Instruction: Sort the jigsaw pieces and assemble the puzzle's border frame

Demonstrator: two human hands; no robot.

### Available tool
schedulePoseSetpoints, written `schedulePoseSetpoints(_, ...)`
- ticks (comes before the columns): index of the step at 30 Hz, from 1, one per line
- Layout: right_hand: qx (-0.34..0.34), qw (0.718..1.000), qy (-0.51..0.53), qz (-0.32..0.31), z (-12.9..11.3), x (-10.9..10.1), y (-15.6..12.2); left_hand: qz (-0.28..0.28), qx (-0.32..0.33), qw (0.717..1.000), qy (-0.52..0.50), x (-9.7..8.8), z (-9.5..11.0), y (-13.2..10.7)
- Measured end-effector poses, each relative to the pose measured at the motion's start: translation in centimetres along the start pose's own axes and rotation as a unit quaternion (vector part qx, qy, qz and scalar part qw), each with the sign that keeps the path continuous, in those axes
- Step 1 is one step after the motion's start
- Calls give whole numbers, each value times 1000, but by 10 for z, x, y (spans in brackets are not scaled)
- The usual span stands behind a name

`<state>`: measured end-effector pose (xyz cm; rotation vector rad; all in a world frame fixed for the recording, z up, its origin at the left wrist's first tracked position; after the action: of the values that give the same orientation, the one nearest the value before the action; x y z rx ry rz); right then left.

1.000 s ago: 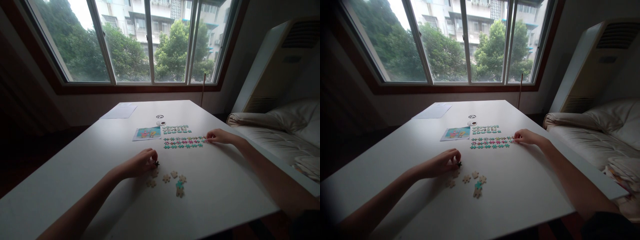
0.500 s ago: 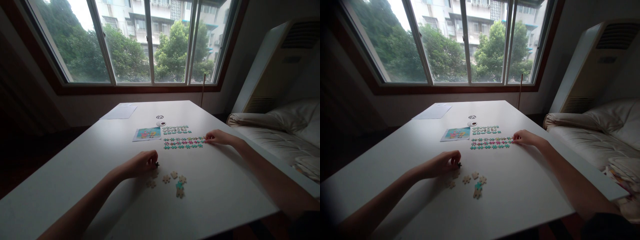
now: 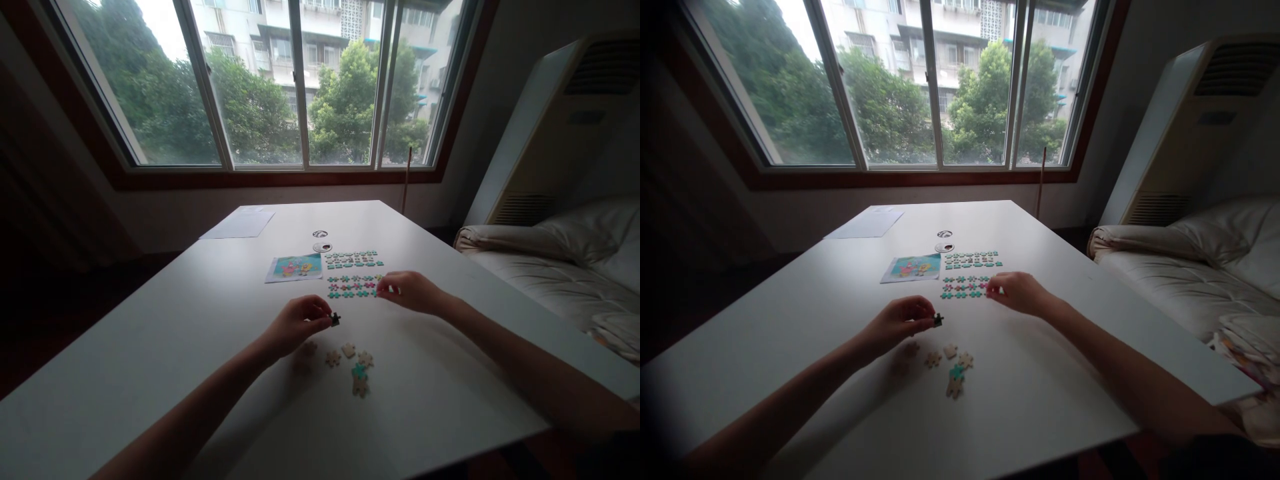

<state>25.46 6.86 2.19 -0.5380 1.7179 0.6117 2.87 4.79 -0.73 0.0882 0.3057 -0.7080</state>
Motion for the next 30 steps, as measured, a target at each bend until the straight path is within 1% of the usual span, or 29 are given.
schedulePoseSetpoints(2, -55, 998, 0, 15, -33, 7, 1, -1, -1, 1000, -18, 6, 5, 2)
schedulePoseSetpoints(4, -86, 995, 4, 46, -58, 11, 1, -5, 9, 1000, -25, 8, 10, 2)
schedulePoseSetpoints(7, -92, 992, 13, 80, -75, 13, -1, -10, 22, 999, -29, 7, 13, 2)
schedulePoseSetpoints(11, -96, 990, 4, 102, -80, 15, -3, -10, 22, 999, -22, 8, 13, 3)
schedulePoseSetpoints(16, -101, 989, -1, 105, -80, 17, -3, -13, 13, 1000, -1, 11, 13, 3)
schedulePoseSetpoints(22, -113, 987, 4, 113, -82, 13, -4, -11, 17, 1000, 11, 11, 17, 2)
schedulePoseSetpoints(30, -126, 985, -2, 117, -83, 12, -5, -14, 9, 1000, 11, 12, 16, 2)
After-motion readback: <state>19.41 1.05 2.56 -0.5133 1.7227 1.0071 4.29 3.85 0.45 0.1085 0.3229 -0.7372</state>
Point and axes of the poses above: each hand's wrist, its own y-axis towards the middle knuckle, its own x-axis out of the palm, z = x × y, the point moved 5 cm from there along y, towards the middle knuckle, and after that the axes turned 13 degrees about -z, right-handed, at the moved point
